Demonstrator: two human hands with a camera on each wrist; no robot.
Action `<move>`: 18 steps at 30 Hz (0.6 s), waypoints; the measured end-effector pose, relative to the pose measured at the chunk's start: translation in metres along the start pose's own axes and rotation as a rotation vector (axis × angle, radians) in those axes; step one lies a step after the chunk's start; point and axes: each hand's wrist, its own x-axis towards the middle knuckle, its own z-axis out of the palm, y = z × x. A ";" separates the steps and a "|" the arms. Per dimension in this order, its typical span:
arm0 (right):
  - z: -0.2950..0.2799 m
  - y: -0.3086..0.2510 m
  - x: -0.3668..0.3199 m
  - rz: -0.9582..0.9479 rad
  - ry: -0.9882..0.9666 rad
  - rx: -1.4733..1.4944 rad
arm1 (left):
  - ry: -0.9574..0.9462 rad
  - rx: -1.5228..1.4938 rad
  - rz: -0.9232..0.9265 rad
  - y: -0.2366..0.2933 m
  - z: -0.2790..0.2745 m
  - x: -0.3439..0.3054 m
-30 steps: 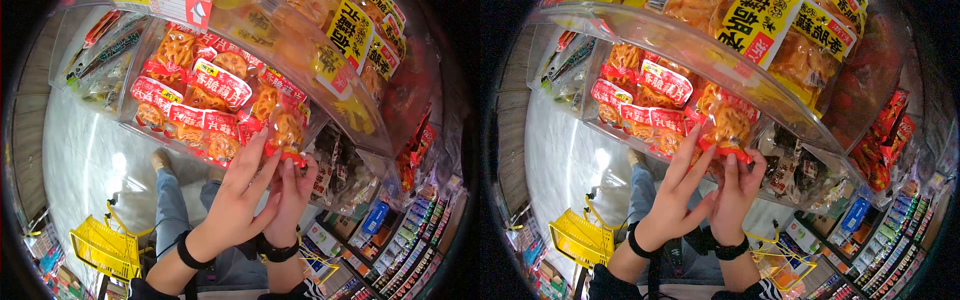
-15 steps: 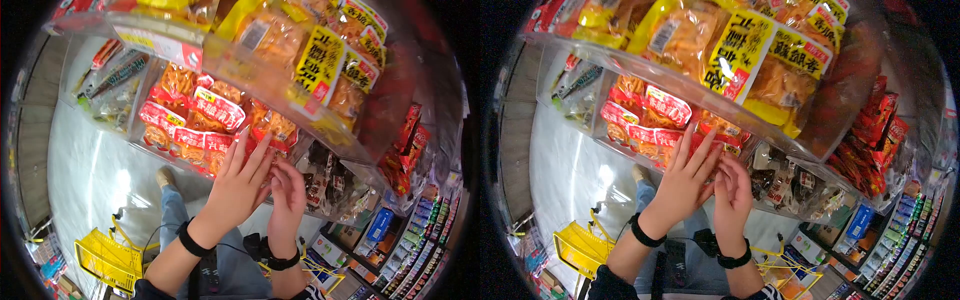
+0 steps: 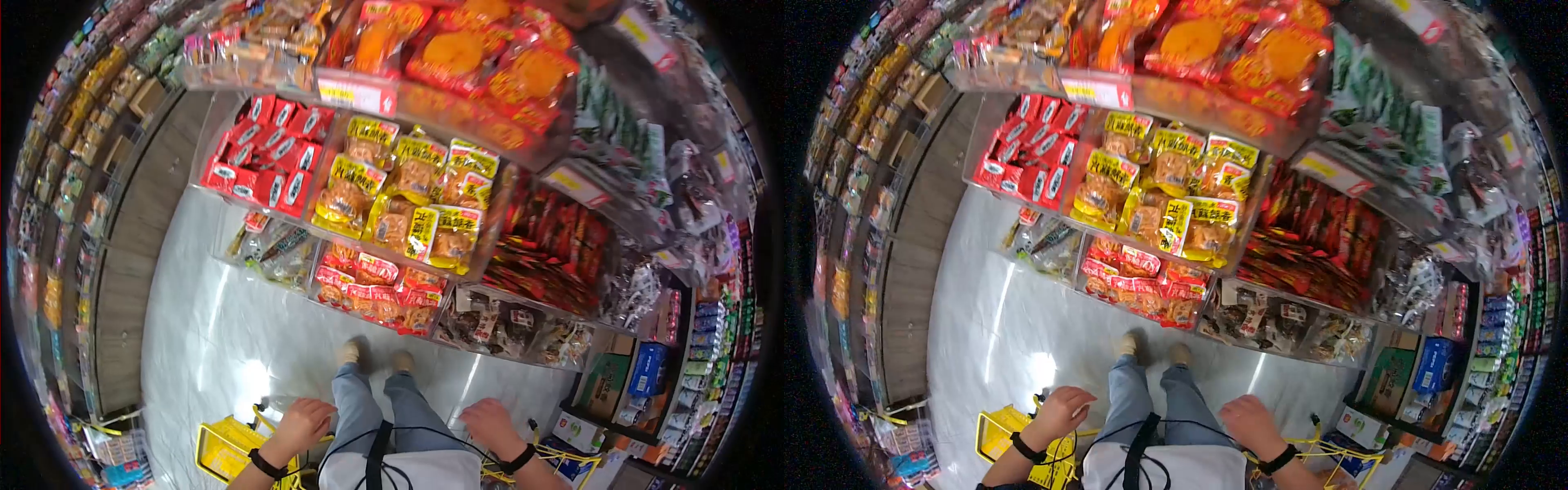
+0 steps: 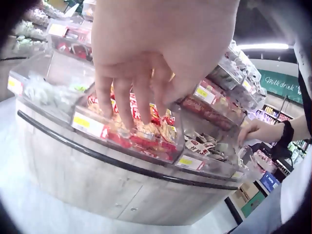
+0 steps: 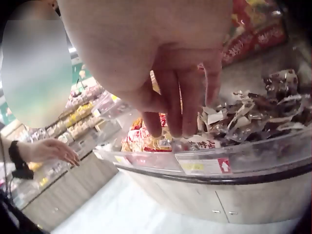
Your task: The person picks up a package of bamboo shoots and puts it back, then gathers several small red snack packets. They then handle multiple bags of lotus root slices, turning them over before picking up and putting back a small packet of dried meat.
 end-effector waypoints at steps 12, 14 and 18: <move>-0.055 -0.160 -0.003 -0.111 0.096 0.040 | -0.907 0.003 0.141 0.063 -0.120 -0.061; -0.054 -0.172 0.001 -0.078 0.161 0.035 | -1.029 -0.064 0.095 0.057 -0.132 -0.067; -0.049 -0.194 0.010 -0.037 0.178 0.010 | -1.156 -0.050 0.025 0.044 -0.149 -0.066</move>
